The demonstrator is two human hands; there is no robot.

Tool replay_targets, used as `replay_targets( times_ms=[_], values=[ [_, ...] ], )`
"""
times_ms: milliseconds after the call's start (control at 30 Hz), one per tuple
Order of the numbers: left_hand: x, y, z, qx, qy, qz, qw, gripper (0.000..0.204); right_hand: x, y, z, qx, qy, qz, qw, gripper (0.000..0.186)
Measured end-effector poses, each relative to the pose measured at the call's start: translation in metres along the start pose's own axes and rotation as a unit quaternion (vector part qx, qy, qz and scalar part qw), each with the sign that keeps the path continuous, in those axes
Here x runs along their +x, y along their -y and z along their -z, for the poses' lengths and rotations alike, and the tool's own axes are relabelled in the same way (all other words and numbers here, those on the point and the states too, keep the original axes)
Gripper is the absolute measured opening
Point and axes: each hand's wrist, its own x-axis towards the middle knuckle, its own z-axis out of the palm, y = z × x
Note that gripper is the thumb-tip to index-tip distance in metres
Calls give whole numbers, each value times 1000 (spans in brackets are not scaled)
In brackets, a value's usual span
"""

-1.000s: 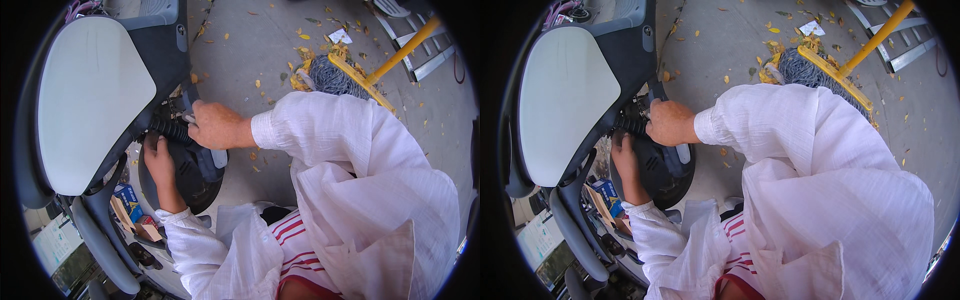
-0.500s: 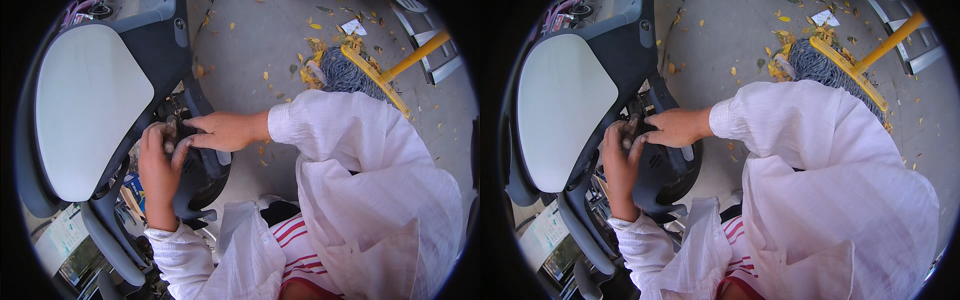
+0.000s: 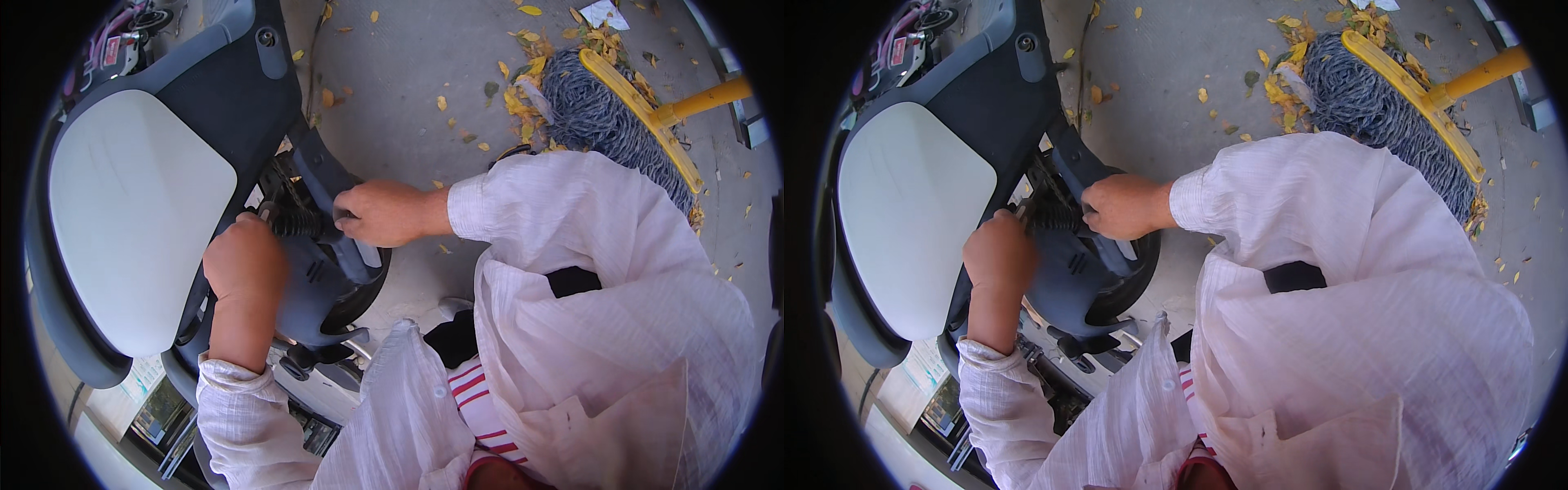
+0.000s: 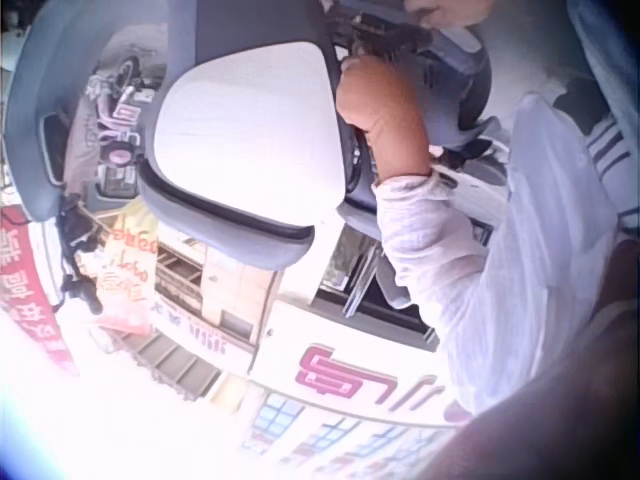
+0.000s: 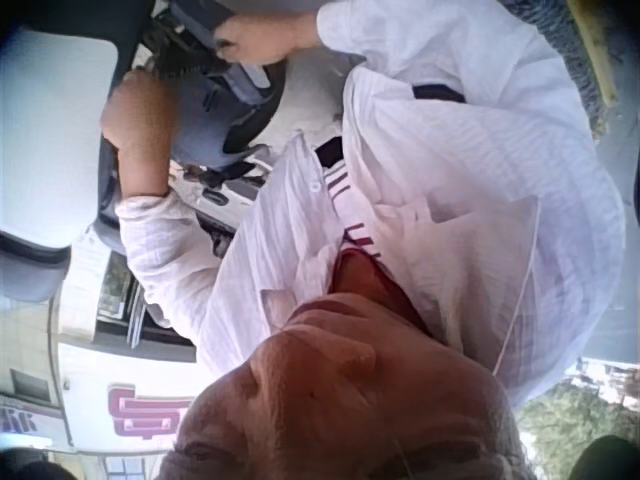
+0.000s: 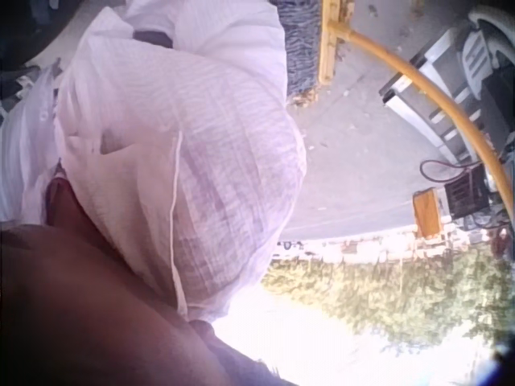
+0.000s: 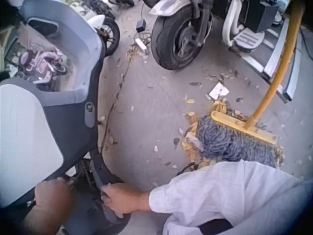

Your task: The person uses pliers and a screwdriver to adjust and tighten components near the front wheel and suspension of a white scooter. The person repeatedly manipulates the brake cable and housing, then uses a screwdriver to secure a fastener on the front assembly.

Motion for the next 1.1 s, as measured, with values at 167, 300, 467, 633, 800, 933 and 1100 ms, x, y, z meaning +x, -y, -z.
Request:
replay_targets(
  times_ms=[167, 300, 467, 633, 800, 933, 1100],
  values=[
    [17, 8, 17, -133, 26, 19, 991, 33, -10, -21, 23, 56, -61, -38, 996, 29],
    [13, 17, 17, -209, 49, 38, 976, 36, -8, -32, 26, 52, -98, -53, 992, 29],
    [14, 21, 12, -341, 89, 72, 933, 38, -5, -35, 31, 60, -103, -67, 991, 28],
    [13, -5, 11, -693, 281, 188, 637, 27, -2, -44, 26, 87, -108, -62, 988, 33],
    [3, -62, 5, -829, 212, 208, 474, 26, 7, -33, 25, 299, -28, -79, 951, 51],
    [1, -115, -21, -788, 73, 161, 590, 36, 10, -1, 58, 315, 55, -167, 933, 59],
    [8, -159, -59, -665, -154, 43, 730, 34, 35, 14, 59, -28, 73, -168, 983, 54]
  ],
)
